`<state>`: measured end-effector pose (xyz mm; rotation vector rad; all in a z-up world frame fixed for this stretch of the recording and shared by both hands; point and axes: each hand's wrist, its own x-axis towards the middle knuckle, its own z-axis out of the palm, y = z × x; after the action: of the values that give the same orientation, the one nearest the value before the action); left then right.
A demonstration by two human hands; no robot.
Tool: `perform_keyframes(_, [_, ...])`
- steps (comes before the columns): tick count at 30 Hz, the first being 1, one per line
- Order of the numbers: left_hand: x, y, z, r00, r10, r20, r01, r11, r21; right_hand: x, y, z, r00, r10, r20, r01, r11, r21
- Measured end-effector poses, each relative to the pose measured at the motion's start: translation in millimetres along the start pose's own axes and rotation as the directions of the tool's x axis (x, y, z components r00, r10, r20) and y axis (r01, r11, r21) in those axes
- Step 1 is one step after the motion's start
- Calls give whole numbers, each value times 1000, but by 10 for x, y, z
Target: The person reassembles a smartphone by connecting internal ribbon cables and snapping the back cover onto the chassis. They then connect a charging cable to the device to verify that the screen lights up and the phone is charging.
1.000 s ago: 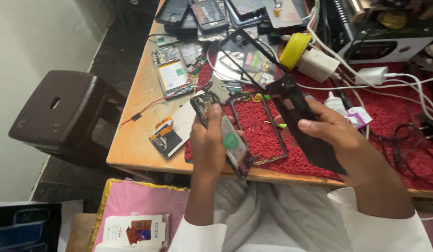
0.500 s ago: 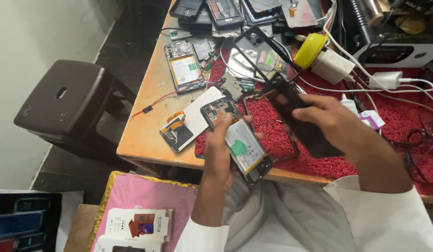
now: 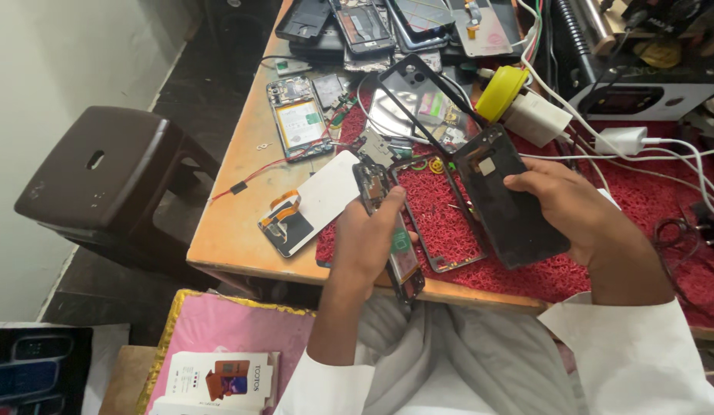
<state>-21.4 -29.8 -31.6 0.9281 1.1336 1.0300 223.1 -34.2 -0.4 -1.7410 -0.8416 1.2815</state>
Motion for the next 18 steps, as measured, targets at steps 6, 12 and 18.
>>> perform_keyframes(6, [0, 22, 34, 999, 1, -38, 2, 998, 71, 9, 54, -31, 993, 5, 118, -18, 993, 117])
perform_keyframes(12, [57, -17, 14, 1000, 8, -18, -9, 1000, -28, -64, 36, -147, 883, -267, 385, 53, 873, 485])
perform_keyframes(18, [56, -57, -3, 1000, -20, -10, 20, 998, -61, -117, 43, 133, 814, -205, 544, -114, 861, 495])
